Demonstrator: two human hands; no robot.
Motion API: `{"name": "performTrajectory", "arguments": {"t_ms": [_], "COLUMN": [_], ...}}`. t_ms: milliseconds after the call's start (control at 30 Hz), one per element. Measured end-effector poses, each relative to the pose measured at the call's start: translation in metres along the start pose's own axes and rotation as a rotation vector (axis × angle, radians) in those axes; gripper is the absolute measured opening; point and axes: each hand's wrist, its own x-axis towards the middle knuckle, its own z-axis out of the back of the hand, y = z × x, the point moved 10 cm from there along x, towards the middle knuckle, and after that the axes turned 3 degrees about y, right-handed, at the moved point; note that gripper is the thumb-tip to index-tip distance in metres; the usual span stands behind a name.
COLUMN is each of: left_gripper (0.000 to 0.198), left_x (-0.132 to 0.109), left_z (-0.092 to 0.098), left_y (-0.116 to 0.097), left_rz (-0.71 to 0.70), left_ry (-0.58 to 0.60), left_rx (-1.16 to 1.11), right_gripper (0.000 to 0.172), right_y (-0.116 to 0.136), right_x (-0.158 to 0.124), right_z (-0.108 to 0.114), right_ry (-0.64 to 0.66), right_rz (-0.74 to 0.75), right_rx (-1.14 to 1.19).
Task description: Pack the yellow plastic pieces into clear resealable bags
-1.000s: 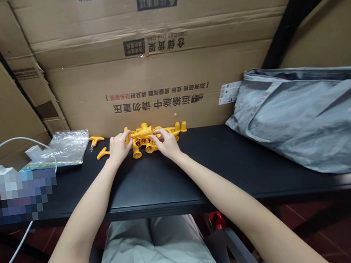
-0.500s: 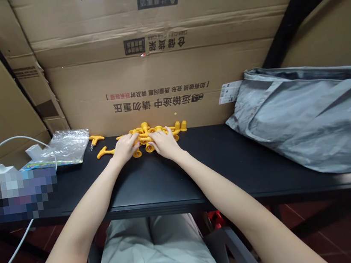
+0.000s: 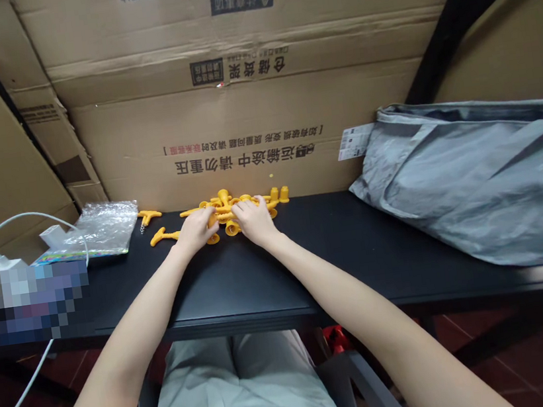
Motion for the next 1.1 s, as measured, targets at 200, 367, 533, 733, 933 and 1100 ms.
{"name": "performTrajectory", "arguments": {"t_ms": [200, 367, 533, 733, 933, 1100], "left_gripper": [0.02, 0.023, 0.021, 0.021, 0.023, 0.025], "left_x": [-0.001, -0.002, -0.001, 0.0, -0.002, -0.003], "left_z": [0.003, -0.002, -0.003, 0.0, -0.007, -0.002], "left_y": [0.004, 0.008, 0.006, 0.015, 0.022, 0.019], "left_rz": [0.068, 0.085, 0.044, 0.14, 0.257, 0.204], "left_ry": [-0.001, 0.037, 0.065, 0.073, 0.132, 0.066], "left_rx": [0.06, 0.11, 0.057, -0.042, -0.108, -0.04], "right_gripper": [0.03, 0.033, 0.025, 0.022, 0.028, 0.027], "right_y": [0.001, 0.0, 0.0, 0.002, 0.005, 0.002], "right_x": [-0.001, -0.001, 0.0, 0.001, 0.002, 0.0], "right_z": [-0.002, -0.013, -0.013, -0.007, 0.002, -0.003], "right_ry": [-0.009, 0.087, 0.095, 0.027, -0.033, -0.019], "right_rz": [0.047, 0.015, 0.013, 0.041, 0.057, 0.062], "right_rx": [0.061, 0.088, 0.079, 0.033, -0.054, -0.001]}}
